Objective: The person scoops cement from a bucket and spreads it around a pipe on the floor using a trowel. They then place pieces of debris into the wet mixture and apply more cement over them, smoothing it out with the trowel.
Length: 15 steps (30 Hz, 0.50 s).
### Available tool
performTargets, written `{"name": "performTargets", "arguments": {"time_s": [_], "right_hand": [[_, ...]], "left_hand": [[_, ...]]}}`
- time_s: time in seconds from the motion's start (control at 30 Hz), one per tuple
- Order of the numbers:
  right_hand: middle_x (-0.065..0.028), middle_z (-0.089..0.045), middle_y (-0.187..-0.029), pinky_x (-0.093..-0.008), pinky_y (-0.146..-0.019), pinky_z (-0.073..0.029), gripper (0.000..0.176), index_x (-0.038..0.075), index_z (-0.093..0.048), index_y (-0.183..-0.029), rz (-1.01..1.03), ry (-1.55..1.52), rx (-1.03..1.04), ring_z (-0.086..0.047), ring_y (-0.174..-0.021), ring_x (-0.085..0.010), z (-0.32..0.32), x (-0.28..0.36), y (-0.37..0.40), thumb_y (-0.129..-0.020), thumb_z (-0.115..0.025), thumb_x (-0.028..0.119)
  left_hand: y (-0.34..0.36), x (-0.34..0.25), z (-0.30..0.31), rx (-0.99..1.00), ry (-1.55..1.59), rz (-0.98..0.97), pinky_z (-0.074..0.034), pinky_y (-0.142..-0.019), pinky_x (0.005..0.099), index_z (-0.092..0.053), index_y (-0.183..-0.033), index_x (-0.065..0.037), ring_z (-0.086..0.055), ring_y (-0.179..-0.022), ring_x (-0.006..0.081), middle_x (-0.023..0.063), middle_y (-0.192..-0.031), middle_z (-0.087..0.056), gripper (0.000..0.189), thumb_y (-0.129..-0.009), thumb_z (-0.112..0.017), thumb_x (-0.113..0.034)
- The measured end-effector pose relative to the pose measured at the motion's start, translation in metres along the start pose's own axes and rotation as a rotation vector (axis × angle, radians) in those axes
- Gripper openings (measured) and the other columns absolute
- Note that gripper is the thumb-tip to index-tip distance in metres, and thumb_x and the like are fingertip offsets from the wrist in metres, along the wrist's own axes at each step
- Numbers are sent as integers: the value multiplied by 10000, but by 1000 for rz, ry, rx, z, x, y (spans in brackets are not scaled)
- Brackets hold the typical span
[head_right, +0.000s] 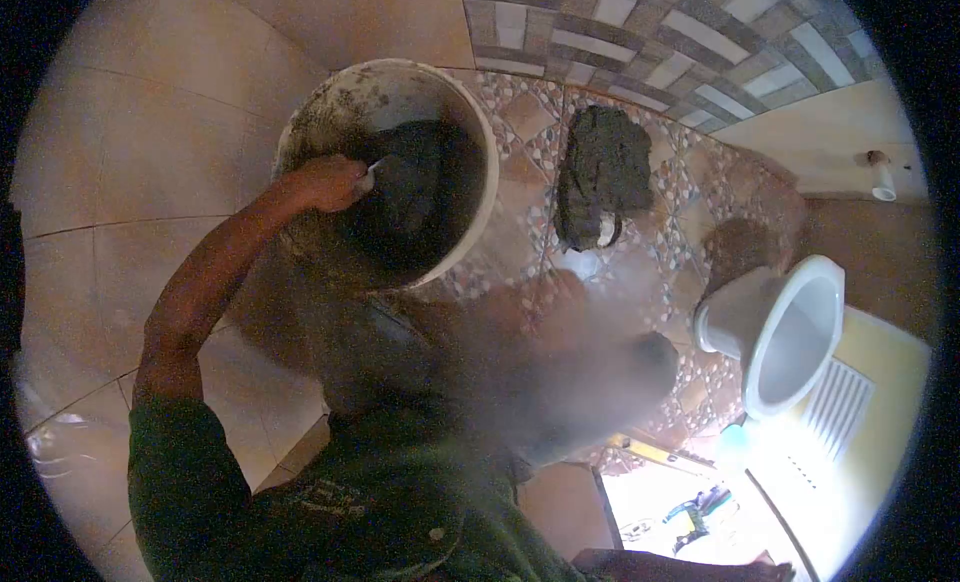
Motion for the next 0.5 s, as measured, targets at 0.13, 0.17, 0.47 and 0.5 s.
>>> {"name": "performTargets", "arguments": {"time_s": [0.13, 0.17, 0.47, 0.5], "right_hand": [[-205, -439, -1351, -590, -1018, -278, 649, 117, -318, -1410, 129, -32, -158, -431, -1208, -359, 48, 15, -21, -873, -589, 361], [-204, -446, -1346, -592, -1012, -287, 652, 123, -320, -1409, 155, -38, -198, -439, -1200, -358, 60, 17, -25, -870, -595, 368], [-188, -515, -1294, -616, -960, -367, 678, 174, -340, -1392, 500, -10, -539, -517, -1127, -349, 233, 68, -48, -848, -650, 434], [-186, -522, -1289, -619, -954, -376, 681, 180, -342, -1391, 597, -12, -529, -525, -1119, -348, 265, 78, -51, -846, -656, 441]], "left_hand": [[-27, -10, -32, -9, -272, -181, -534, -730, 484, -659, -927, 29, -657, -878, 391, 227, -884, -670, 244, -825, -556, -168], [-39, -5, -57, 14, -180, -161, -534, -727, 484, -667, -913, 24, -659, -866, 384, 220, -886, -672, 238, -817, -556, -163], [-52, -54, -112, 121, -264, -521, -507, -749, 475, -673, -903, 34, -639, -822, 403, 240, -903, -662, 266, -850, -535, -188], [-58, -56, -115, 83, -148, -453, -492, -786, 485, -661, -927, 33, -628, -868, 403, 247, -929, -653, 283, -864, -525, -206]]}}
Point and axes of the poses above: each hand's wrist, its own y-axis away from the middle knuckle, its own z-axis out of the back of the hand, x = y × z, the point moved 2 cm from there along -y, towards the middle knuckle
